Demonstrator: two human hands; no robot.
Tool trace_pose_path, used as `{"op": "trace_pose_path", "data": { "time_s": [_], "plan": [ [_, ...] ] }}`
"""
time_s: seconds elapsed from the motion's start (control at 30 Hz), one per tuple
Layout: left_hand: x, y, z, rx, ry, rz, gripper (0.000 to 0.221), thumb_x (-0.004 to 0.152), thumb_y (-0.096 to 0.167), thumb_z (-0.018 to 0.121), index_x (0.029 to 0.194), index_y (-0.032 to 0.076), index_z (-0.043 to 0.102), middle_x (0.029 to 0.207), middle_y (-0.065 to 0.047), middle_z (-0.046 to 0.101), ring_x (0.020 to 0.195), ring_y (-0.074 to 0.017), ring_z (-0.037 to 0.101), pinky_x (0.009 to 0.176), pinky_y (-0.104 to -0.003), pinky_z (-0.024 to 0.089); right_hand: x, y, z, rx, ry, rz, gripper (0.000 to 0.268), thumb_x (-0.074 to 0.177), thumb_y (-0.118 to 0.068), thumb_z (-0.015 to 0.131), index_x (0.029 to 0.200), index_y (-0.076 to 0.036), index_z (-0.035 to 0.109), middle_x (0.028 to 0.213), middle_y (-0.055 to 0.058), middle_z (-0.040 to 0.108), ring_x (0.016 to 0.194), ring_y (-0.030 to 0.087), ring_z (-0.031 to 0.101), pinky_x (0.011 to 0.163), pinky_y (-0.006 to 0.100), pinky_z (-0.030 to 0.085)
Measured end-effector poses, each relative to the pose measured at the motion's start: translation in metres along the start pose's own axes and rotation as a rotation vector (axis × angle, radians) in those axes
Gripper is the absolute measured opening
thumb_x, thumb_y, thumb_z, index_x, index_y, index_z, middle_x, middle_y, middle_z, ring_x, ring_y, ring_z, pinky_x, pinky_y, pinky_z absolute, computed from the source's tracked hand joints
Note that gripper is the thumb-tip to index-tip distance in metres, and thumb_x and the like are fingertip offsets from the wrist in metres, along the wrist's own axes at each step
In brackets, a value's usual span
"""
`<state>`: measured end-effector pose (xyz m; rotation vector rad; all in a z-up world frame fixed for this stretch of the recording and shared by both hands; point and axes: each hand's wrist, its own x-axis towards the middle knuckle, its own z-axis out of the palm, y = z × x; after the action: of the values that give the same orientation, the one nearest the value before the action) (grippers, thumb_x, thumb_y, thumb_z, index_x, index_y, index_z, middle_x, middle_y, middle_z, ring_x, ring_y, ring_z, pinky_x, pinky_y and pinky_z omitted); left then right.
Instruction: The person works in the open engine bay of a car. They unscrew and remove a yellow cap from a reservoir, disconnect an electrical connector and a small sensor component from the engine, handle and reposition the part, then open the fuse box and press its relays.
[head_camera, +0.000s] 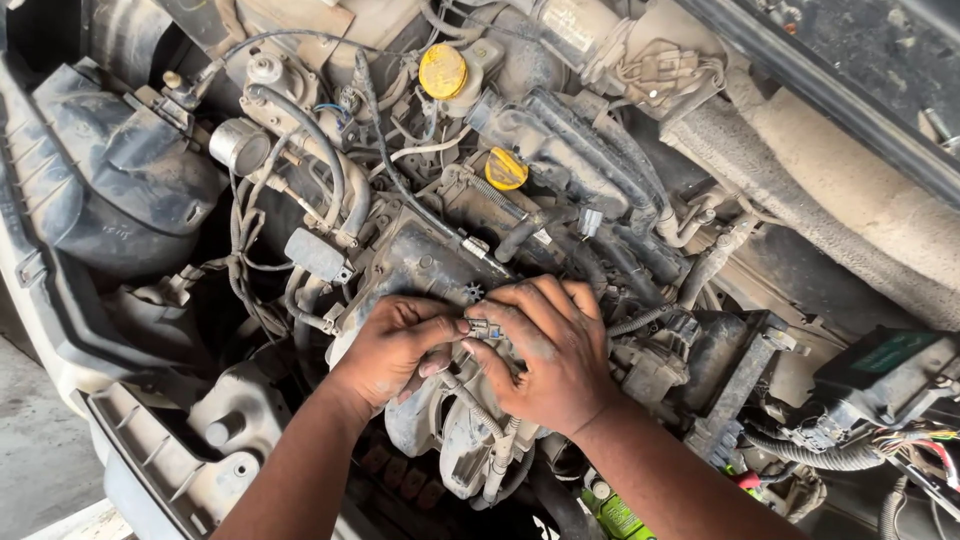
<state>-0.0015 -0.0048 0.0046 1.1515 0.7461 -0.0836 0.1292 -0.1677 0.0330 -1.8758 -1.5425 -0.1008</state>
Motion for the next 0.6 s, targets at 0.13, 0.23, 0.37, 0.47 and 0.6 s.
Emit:
{"op": "trace_pose_path", "data": {
  "time_s": [0.13, 0.23, 0.37, 0.47, 0.6],
  "plan": [
    [0.001, 0.002, -0.002, -0.038, -0.026, 0.012, 0.021, 0.087, 0.012, 0.071, 0.098, -0.005, 0.078, 0.052, -0.004, 0.054, 0.038, -0.0083, 0.039, 0.030, -0.027, 0.028, 0.001, 0.001, 0.002, -0.013, -0.002, -0.021, 0.030, 0.086, -0.026, 0.077, 0.113, -0.015, 0.071, 0.107, -0.001, 0.068, 0.101, 0.021, 0.063, 0.089, 0.042, 0.038],
    [-0.001, 0.003, 0.004, 0.037, 0.037, 0.001, 0.021, 0.086, 0.013, 0.072, 0.095, -0.005, 0.078, 0.052, -0.005, 0.057, 0.036, -0.0110, 0.042, 0.031, -0.028, 0.030, -0.004, 0.002, 0.002, -0.016, -0.001, -0.030, 0.028, 0.089, -0.026, 0.077, 0.113, -0.014, 0.072, 0.109, -0.002, 0.069, 0.101, 0.020, 0.063, 0.088, 0.041, 0.037],
    [-0.004, -0.005, 0.003, -0.043, 0.013, 0.018, 0.020, 0.087, 0.014, 0.073, 0.096, -0.003, 0.079, 0.052, -0.004, 0.054, 0.037, -0.0087, 0.038, 0.031, -0.027, 0.027, -0.004, 0.002, 0.003, -0.031, 0.012, -0.042, 0.026, 0.089, -0.028, 0.077, 0.111, -0.015, 0.075, 0.111, -0.003, 0.070, 0.104, 0.019, 0.063, 0.090, 0.041, 0.038],
    [0.001, -0.014, -0.002, -0.051, 0.016, 0.125, 0.019, 0.088, 0.011, 0.074, 0.098, -0.005, 0.078, 0.056, -0.003, 0.058, 0.040, -0.0080, 0.040, 0.034, -0.026, 0.029, -0.001, 0.002, 0.004, -0.029, 0.026, -0.066, 0.025, 0.090, -0.028, 0.077, 0.111, -0.014, 0.075, 0.112, -0.002, 0.071, 0.107, 0.020, 0.063, 0.091, 0.041, 0.038],
    [-0.010, 0.011, 0.005, -0.025, -0.007, 0.026, 0.021, 0.089, 0.015, 0.071, 0.101, -0.001, 0.078, 0.049, -0.003, 0.053, 0.033, -0.0089, 0.036, 0.030, -0.027, 0.027, -0.004, 0.002, 0.006, -0.081, 0.028, -0.066, 0.020, 0.093, -0.027, 0.076, 0.111, -0.019, 0.078, 0.112, -0.005, 0.072, 0.109, 0.020, 0.063, 0.092, 0.040, 0.038]
  ]
}}
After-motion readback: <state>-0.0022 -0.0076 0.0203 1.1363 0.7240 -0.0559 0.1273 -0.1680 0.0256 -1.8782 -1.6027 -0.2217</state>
